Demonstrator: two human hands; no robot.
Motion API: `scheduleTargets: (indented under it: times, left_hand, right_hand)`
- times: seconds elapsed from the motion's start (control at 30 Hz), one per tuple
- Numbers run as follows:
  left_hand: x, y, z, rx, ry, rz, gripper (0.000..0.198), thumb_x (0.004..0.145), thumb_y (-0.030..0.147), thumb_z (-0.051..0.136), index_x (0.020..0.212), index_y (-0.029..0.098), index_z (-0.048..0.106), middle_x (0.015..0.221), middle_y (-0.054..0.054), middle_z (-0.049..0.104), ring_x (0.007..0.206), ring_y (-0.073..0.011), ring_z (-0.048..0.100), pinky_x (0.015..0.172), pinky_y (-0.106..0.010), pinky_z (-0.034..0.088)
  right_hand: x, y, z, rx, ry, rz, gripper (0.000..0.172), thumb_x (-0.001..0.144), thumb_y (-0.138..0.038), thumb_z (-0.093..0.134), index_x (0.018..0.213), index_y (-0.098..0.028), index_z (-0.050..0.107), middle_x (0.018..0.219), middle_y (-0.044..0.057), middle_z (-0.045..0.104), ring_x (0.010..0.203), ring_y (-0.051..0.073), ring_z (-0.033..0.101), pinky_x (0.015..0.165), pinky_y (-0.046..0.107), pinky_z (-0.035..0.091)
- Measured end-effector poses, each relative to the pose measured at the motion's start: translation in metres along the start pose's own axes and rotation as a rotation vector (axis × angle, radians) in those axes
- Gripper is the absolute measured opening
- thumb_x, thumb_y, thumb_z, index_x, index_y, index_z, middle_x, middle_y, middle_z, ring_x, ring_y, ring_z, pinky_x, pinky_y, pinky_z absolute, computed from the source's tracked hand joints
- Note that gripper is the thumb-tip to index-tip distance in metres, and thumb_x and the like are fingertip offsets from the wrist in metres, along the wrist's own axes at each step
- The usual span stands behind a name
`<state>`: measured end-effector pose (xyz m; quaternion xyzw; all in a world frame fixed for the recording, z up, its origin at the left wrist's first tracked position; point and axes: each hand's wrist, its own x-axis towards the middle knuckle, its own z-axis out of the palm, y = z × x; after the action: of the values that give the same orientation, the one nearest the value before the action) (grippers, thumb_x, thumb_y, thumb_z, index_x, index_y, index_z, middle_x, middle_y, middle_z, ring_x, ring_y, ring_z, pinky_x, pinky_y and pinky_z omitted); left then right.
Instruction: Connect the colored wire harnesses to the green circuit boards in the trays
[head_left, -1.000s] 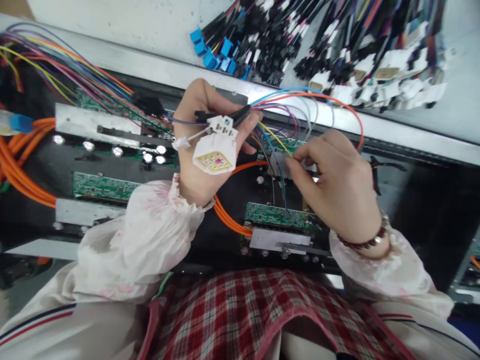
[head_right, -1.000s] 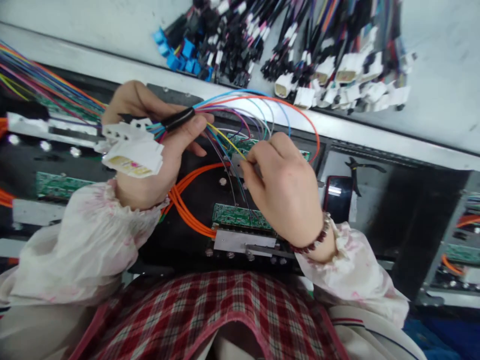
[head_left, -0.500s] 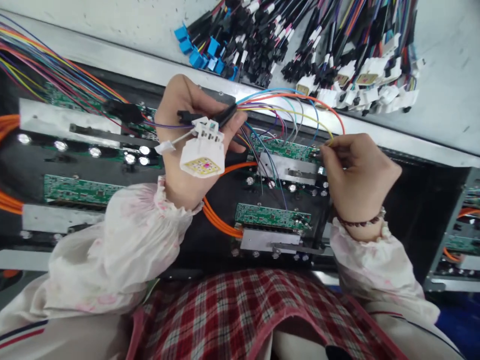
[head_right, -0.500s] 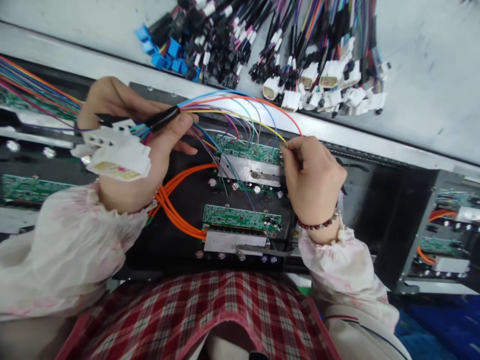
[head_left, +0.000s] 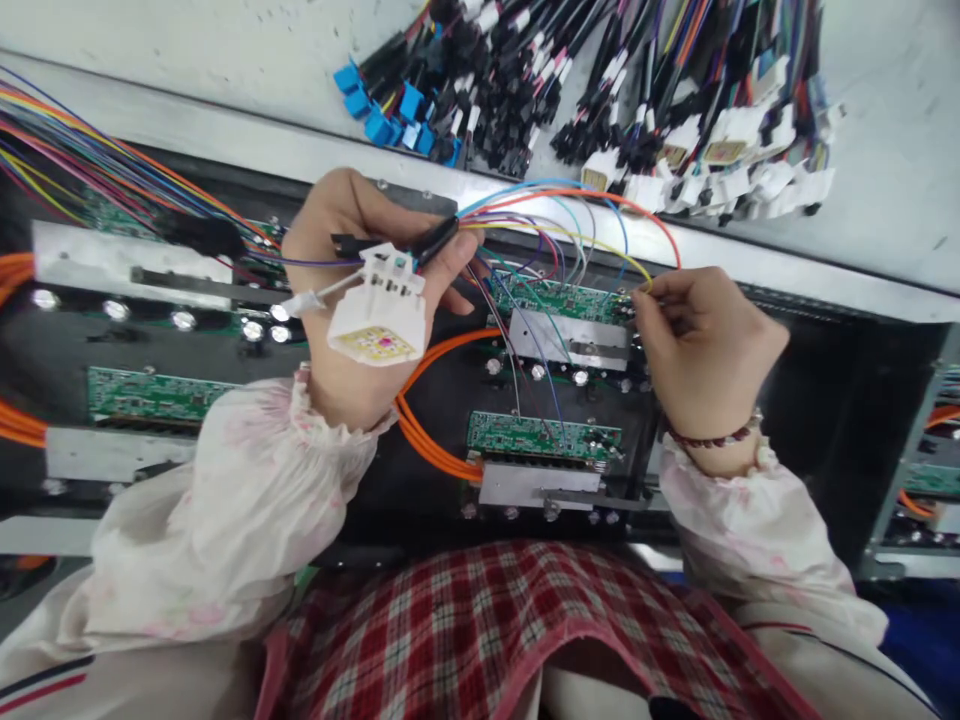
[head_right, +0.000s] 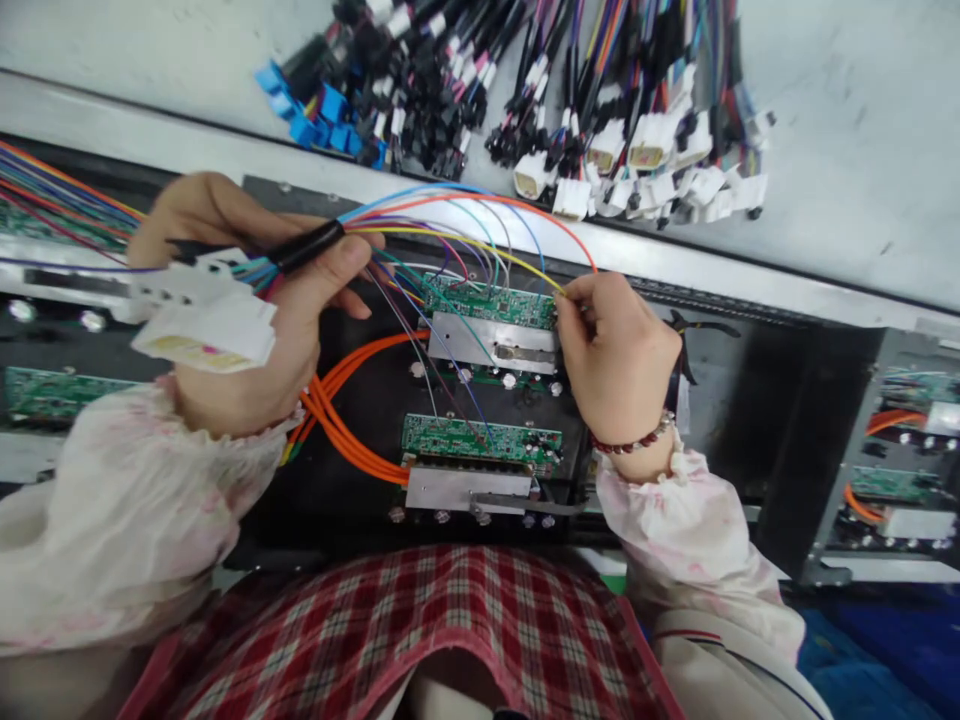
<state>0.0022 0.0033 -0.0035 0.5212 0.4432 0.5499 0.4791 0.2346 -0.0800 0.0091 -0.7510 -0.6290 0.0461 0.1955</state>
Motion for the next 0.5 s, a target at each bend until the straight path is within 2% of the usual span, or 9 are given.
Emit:
scheduleTargets:
  times: [0.1,0.17,0.3,0.43,0.5]
  left_hand:
    - [0.002,-0.003,-0.002,0.009,-0.047,0.041,0.033,0.075,0.02,0.088,0.075,0.019,0.055,0.077,0.002,0.074,0.049,-0.0125,0.066,0.032,-0.02,0.046]
    - [0.002,-0.006,-0.003,-0.015,-0.068,0.064,0.035,0.074,0.019,0.088,0.076,0.018,0.053,0.075,0.003,0.073,0.047,-0.0116,0.066,0.032,-0.018,0.046]
    - [0.0,-0.005,-0.001,-0.086,-0.009,0.048,0.032,0.075,0.018,0.087,0.076,0.018,0.055,0.073,0.002,0.072,0.049,-0.0118,0.067,0.035,-0.018,0.051]
    - [-0.003,0.003,0.0,-0.102,-0.017,-0.022,0.031,0.074,0.021,0.088,0.076,0.021,0.057,0.076,0.003,0.07,0.054,-0.0142,0.068,0.038,-0.025,0.056]
    - [-0.002,0.005,0.0,-0.096,-0.011,-0.067,0.031,0.074,0.024,0.088,0.075,0.023,0.058,0.073,0.003,0.069,0.053,-0.0155,0.067,0.038,-0.029,0.055]
  right_hand:
    - [-0.001,-0.011,-0.004,-0.015,0.001,0.015,0.011,0.091,-0.034,0.063,0.094,-0.023,0.064,0.082,0.002,0.068,0.073,0.018,0.065,0.065,0.033,0.046]
    - [-0.003,-0.026,-0.008,-0.014,-0.001,-0.046,0.017,0.091,-0.038,0.064,0.097,-0.022,0.064,0.085,0.005,0.068,0.075,0.019,0.064,0.068,0.034,0.046]
    - [-0.002,-0.055,-0.01,0.038,-0.19,-0.262,0.014,0.094,-0.032,0.058,0.09,-0.019,0.063,0.084,0.005,0.065,0.082,0.021,0.062,0.072,0.034,0.046]
    - [0.009,-0.066,-0.005,0.134,-0.07,-0.224,0.008,0.094,-0.022,0.057,0.092,-0.019,0.064,0.086,0.003,0.069,0.079,0.016,0.065,0.071,0.03,0.047]
    - [0.015,-0.066,0.002,0.177,-0.094,-0.207,0.006,0.093,-0.022,0.059,0.093,-0.019,0.064,0.085,0.002,0.069,0.077,0.015,0.066,0.069,0.029,0.048]
